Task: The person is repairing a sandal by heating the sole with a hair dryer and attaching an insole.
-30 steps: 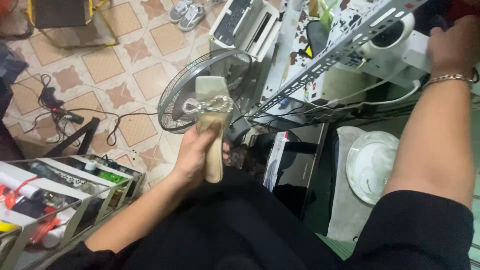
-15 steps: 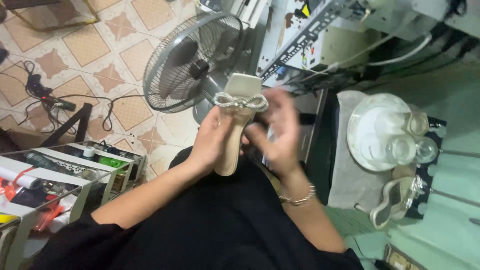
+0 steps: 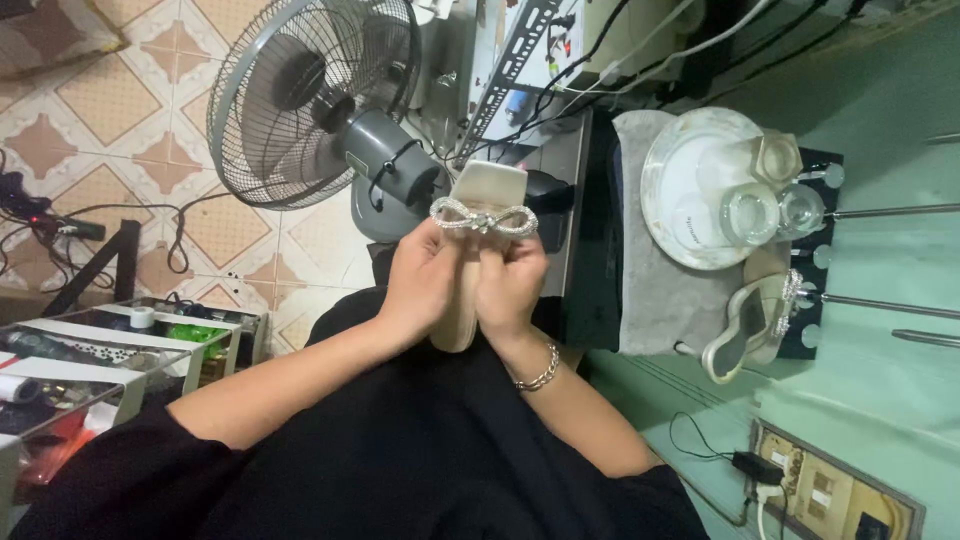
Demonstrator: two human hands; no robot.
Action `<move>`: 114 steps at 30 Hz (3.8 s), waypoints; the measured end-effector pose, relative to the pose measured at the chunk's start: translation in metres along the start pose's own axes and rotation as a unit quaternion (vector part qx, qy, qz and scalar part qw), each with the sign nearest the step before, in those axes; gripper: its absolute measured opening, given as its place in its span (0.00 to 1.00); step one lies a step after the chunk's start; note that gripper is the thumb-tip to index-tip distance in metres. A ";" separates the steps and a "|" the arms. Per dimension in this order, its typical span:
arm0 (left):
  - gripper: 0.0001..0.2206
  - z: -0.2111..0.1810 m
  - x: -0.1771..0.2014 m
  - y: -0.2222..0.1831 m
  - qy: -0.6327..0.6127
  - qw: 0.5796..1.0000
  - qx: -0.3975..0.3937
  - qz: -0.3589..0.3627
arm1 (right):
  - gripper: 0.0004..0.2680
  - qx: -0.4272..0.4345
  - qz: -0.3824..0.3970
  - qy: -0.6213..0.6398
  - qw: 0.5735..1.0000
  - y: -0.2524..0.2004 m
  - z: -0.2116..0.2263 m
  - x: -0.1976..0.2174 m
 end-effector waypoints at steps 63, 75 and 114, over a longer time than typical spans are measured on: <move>0.40 -0.005 0.003 -0.051 -0.013 0.993 0.067 0.098 | 0.21 -0.064 0.239 0.011 0.969 -0.038 -0.002 0.011; 0.18 0.011 0.013 -0.020 -0.111 0.991 0.067 0.026 | 0.22 -0.301 0.211 0.224 0.903 -0.039 -0.005 0.006; 0.07 -0.006 0.051 0.041 -0.160 0.959 0.180 0.151 | 0.36 -0.003 0.162 -0.290 0.943 -0.053 0.055 -0.077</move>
Point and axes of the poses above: each hand's wrist, its own y-axis towards the middle knuckle, its own x-axis out of the back of the hand, z = x × y, the point moved 4 cm from there along y, towards the middle knuckle, and after that the axes turned 5 degrees about y, right-handed, at the moved point
